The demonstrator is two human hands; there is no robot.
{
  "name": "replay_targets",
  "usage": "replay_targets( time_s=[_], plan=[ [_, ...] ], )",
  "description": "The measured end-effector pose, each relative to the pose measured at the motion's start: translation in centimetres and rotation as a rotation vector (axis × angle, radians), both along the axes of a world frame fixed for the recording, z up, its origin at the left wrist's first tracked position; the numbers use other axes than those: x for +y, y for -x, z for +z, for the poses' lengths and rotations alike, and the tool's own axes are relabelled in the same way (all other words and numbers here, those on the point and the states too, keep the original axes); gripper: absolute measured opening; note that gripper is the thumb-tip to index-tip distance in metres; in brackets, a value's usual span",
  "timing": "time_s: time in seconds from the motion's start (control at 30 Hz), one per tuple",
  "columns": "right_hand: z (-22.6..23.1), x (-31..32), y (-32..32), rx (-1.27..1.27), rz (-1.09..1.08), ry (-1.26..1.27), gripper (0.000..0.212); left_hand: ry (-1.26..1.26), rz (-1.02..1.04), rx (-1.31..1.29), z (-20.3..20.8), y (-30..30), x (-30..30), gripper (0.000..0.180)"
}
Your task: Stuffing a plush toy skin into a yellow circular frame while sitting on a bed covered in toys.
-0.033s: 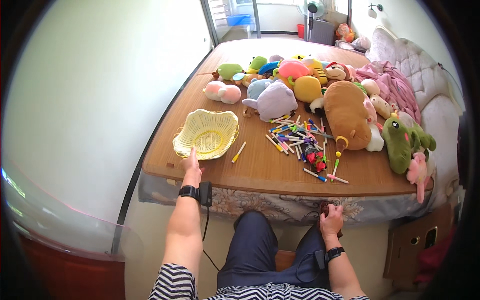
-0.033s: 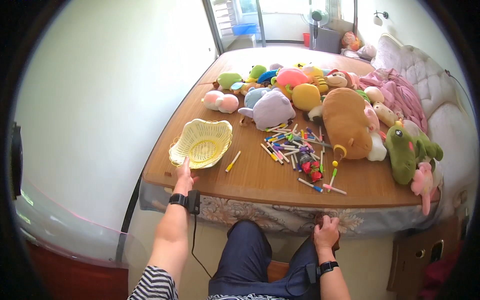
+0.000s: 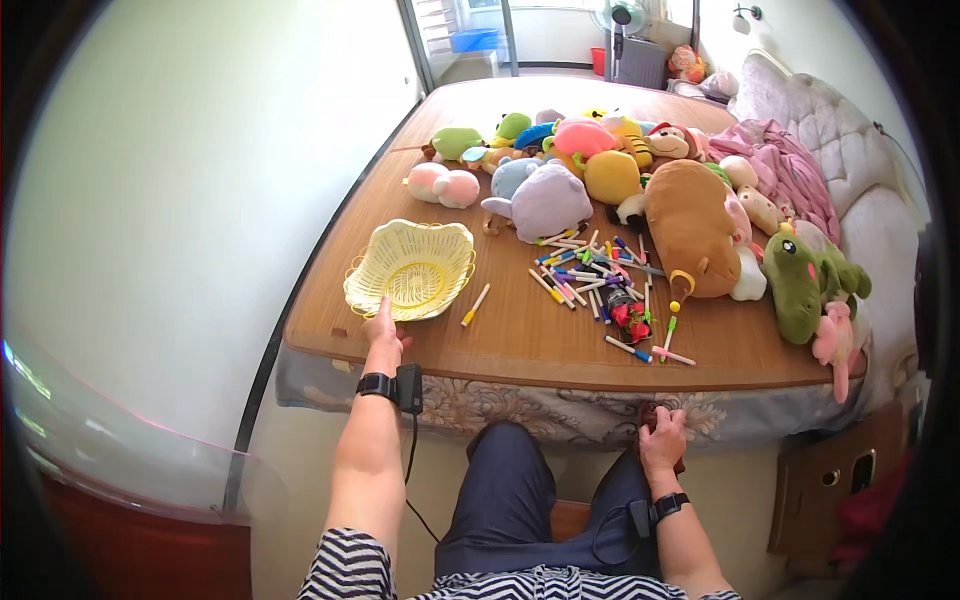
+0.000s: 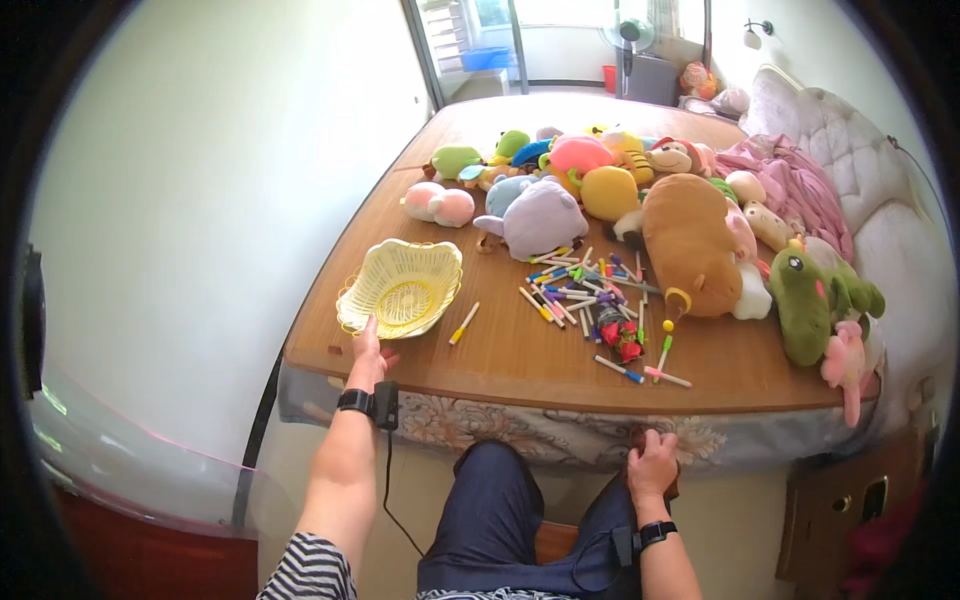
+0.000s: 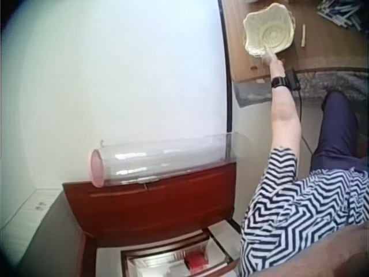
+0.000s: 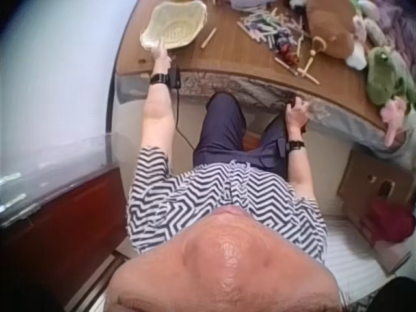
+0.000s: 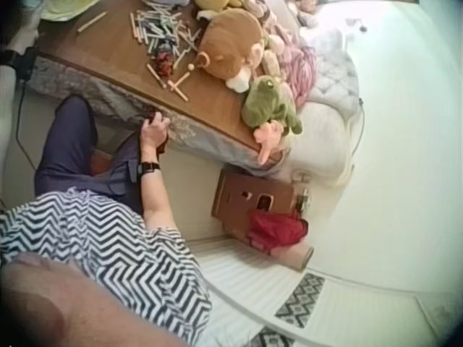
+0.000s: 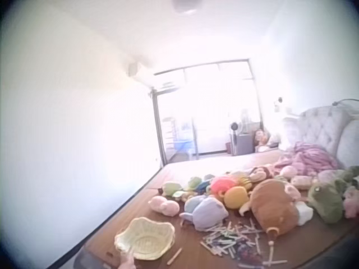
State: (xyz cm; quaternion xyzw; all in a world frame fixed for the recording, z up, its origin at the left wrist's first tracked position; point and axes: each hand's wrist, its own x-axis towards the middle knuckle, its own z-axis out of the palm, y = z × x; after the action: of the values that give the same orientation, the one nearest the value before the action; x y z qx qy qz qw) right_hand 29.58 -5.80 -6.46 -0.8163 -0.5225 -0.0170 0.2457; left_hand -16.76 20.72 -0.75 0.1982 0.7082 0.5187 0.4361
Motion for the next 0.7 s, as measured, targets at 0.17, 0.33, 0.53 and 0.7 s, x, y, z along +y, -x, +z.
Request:
replay_targets(
  time_s=[0.17,0.33,0.53,0.7],
  plan=[
    [0.2,-0.1,0.0,-0.011,-0.006,0.007,0.029,-0.110,-0.060,-0.400,0.1,-0.3,-0.2,0.061],
    [-0.1,0.0,0.0,-0.007,0.003,0.002,0.030,0.000,-0.028,-0.222,0.6,-0.3,-0.2,0.039],
    [0.0,0.3,0.0,0.025,-0.007,0.018,0.030,-0.124,0.155,0.293,2.5,0.8,0.7,0.019],
    [0.1,0.4,0.1,0.024,-0.010,0.030,0.030,-0.327,0.188,0.180,2.8,2.5,0.0,0.021]
  ],
)
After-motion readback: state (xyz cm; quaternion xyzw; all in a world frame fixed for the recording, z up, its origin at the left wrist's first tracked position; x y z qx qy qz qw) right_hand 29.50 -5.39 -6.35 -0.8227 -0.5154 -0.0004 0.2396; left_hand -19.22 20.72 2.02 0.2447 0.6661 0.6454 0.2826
